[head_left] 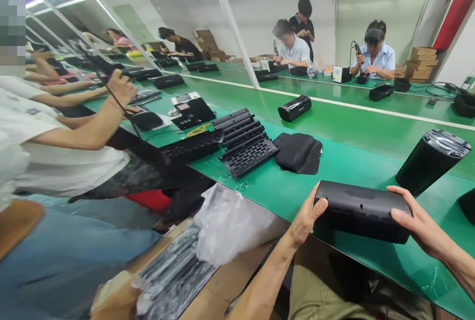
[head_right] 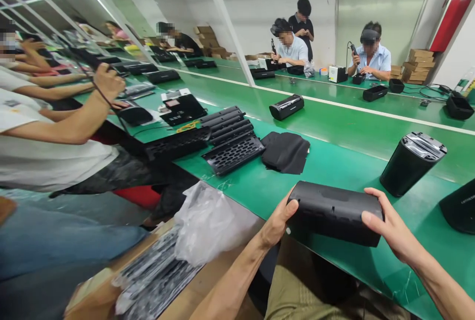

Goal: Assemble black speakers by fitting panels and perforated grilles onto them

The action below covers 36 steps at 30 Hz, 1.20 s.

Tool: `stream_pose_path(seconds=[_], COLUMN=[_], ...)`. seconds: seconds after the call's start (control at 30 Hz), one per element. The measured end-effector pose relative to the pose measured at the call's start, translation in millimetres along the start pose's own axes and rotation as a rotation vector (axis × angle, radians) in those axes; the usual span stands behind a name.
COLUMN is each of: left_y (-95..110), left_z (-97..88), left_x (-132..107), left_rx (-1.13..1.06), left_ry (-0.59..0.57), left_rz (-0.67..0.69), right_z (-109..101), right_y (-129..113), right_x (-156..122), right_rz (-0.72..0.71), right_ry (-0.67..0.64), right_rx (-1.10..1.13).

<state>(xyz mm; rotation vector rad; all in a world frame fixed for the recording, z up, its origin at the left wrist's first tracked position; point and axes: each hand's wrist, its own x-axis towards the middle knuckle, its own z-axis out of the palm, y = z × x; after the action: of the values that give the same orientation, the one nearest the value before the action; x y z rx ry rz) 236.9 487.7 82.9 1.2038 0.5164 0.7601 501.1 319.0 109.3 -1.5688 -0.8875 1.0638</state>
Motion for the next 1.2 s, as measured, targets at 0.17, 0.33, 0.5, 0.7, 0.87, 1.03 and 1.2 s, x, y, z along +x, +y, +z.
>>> stream_pose_path(seconds=[0.17,0.33,0.5,0.7,0.87,1.03,1.2], left_y=[17.8,13.8,6.7,1.5,-0.5,1.6,-11.4], left_z=[6.3,9.5,-6.5,-7.5,-8.8,-6.2,-25.2], left_x=[4.2,4.6,-1.8,-2.6,-1.8,-3.1,17.1], left_rx=[0.019,0.03,0.075,0.131,0.21,0.288,0.229], left_ry=[-0.017,0.044,-0.033,-0.042,-0.09,-0.022,0.043], left_rz=[-0.017,-0.056,-0.099,0.053,0.044,0.147,0.142], right_z=[7.7,19.3,15.2,15.3,17.4,21.4,30.1], right_y=[-4.4,-3.8,0.5,3.1,1.8,3.2,18.7], right_x=[-5.9,-13.0,-9.8,-10.9,-14.4,-9.3,1.8], right_rz=[0.2,0.151,0.199,0.194,0.263,0.262,0.302], right_ry=[-0.085,-0.061,-0.074,-0.082,-0.049,-0.026,-0.08], right_rx=[0.274,0.301,0.291,0.313,0.318,0.313,0.366])
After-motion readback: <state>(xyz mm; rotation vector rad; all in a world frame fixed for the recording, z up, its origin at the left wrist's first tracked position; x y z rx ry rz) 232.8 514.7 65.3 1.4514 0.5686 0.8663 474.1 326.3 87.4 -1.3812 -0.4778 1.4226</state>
